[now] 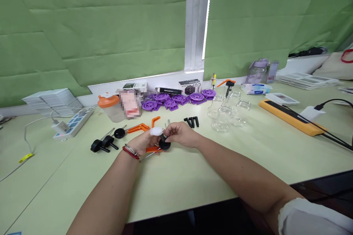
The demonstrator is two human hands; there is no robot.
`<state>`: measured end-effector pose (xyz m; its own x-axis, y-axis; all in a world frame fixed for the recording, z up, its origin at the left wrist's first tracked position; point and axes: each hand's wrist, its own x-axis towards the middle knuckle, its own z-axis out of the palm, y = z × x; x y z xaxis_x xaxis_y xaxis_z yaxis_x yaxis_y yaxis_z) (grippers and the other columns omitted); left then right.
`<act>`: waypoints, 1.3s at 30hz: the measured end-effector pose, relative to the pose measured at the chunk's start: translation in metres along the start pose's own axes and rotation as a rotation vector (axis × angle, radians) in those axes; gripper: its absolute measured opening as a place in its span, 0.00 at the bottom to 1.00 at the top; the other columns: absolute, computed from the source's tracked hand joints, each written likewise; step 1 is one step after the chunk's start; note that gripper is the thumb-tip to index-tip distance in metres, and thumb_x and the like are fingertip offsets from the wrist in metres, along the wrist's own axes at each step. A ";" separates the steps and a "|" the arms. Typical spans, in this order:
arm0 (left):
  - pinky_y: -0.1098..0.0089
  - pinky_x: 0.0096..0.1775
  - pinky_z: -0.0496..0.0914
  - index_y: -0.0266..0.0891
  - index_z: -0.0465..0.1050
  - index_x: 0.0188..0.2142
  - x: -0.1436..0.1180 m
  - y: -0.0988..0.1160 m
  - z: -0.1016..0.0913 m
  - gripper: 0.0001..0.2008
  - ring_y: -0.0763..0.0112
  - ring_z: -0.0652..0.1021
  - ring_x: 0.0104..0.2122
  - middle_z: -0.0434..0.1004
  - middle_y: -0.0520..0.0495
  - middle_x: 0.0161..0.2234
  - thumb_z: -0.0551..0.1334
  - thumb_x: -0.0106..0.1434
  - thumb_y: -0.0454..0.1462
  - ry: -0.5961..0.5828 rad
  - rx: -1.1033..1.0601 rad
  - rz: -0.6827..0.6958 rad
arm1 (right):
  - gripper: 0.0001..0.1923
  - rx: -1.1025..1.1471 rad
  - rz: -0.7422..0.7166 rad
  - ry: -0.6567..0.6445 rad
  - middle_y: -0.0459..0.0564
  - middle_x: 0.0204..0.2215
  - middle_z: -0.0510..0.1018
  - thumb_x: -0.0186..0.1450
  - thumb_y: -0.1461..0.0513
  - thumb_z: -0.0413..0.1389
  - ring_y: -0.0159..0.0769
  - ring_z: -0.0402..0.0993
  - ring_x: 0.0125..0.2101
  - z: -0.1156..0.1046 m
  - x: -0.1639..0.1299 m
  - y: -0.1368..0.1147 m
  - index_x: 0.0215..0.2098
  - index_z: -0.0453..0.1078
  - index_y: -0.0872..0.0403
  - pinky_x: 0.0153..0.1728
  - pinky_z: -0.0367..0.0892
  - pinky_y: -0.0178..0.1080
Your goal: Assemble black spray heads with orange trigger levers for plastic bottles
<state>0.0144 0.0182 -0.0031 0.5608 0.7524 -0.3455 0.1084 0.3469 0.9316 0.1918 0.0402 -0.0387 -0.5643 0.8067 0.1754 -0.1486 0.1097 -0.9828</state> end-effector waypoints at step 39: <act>0.66 0.31 0.68 0.40 0.67 0.42 -0.006 0.004 -0.003 0.25 0.65 0.73 0.33 0.71 0.44 0.34 0.50 0.58 0.56 0.054 0.186 0.316 | 0.25 0.086 0.126 0.113 0.45 0.16 0.70 0.57 0.44 0.54 0.22 0.56 0.14 0.010 -0.009 -0.013 0.24 0.68 0.58 0.15 0.48 0.30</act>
<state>0.0091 0.0161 0.0024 0.5468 0.8364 -0.0381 0.0865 -0.0111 0.9962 0.1910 0.0258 -0.0271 -0.4885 0.8717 0.0383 -0.1535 -0.0426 -0.9872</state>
